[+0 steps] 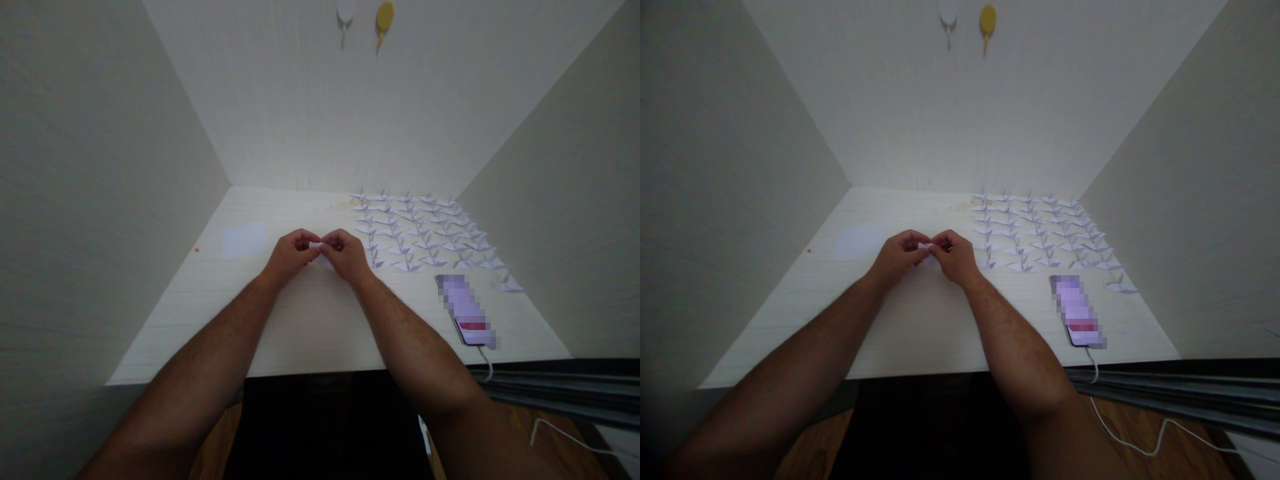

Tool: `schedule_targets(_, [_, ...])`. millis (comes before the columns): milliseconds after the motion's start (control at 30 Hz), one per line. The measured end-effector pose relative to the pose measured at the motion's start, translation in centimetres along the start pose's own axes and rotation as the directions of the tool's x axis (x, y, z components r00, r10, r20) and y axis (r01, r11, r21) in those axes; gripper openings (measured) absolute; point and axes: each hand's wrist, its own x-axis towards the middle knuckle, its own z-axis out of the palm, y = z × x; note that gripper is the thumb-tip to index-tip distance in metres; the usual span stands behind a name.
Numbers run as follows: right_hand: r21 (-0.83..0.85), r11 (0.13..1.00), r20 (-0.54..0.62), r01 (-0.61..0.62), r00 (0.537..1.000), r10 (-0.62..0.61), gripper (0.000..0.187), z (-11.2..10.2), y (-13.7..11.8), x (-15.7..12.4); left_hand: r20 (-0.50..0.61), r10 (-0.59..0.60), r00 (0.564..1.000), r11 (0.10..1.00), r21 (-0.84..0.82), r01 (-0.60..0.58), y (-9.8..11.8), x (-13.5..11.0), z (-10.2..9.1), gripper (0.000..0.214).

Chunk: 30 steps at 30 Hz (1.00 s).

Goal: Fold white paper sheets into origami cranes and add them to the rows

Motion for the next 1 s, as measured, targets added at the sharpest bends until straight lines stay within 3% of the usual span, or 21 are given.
schedule_targets(167, [-0.012, 1.000, -0.012, -0.028, 1.000, 0.027, 0.016, 0.0, 0.0, 0.1, -0.077, -0.028, 0.997, 0.999, 0.041, 0.032, 0.1, 0.1, 0.0, 0.017])
schedule_targets(367, [0.022, 0.999, 0.033, -0.043, 0.999, 0.043, 0.012, -0.2, 0.0, 0.2, 0.028, 0.027, 0.999, 0.983, 0.179, -0.031, 0.4, -0.1, 0.0, 0.020])
schedule_targets(467, [0.090, 0.996, 0.051, -0.014, 0.999, 0.010, 0.008, -0.3, -0.1, 0.2, -0.024, 0.047, 0.999, 0.982, 0.183, -0.041, 0.3, -0.1, -0.1, 0.019])
schedule_targets(567, [0.125, 0.991, 0.098, 0.044, 0.994, -0.057, 0.010, -0.5, -0.1, 0.0, -0.081, 0.019, 0.997, 0.986, 0.169, -0.005, 0.3, 0.1, -0.2, 0.009])
schedule_targets(733, [-0.104, 0.969, 0.132, 0.223, 0.969, -0.208, 0.014, -0.5, 0.0, -0.3, -0.091, -0.007, 0.996, 0.981, 0.190, 0.024, 0.9, 0.1, -0.2, 0.014])
schedule_targets(1000, [-0.126, 0.958, 0.103, 0.256, 0.964, -0.244, 0.007, -0.9, 0.2, -0.1, 0.073, -0.081, 0.994, 0.989, -0.121, 0.089, 0.2, 0.4, -1.1, 0.019])
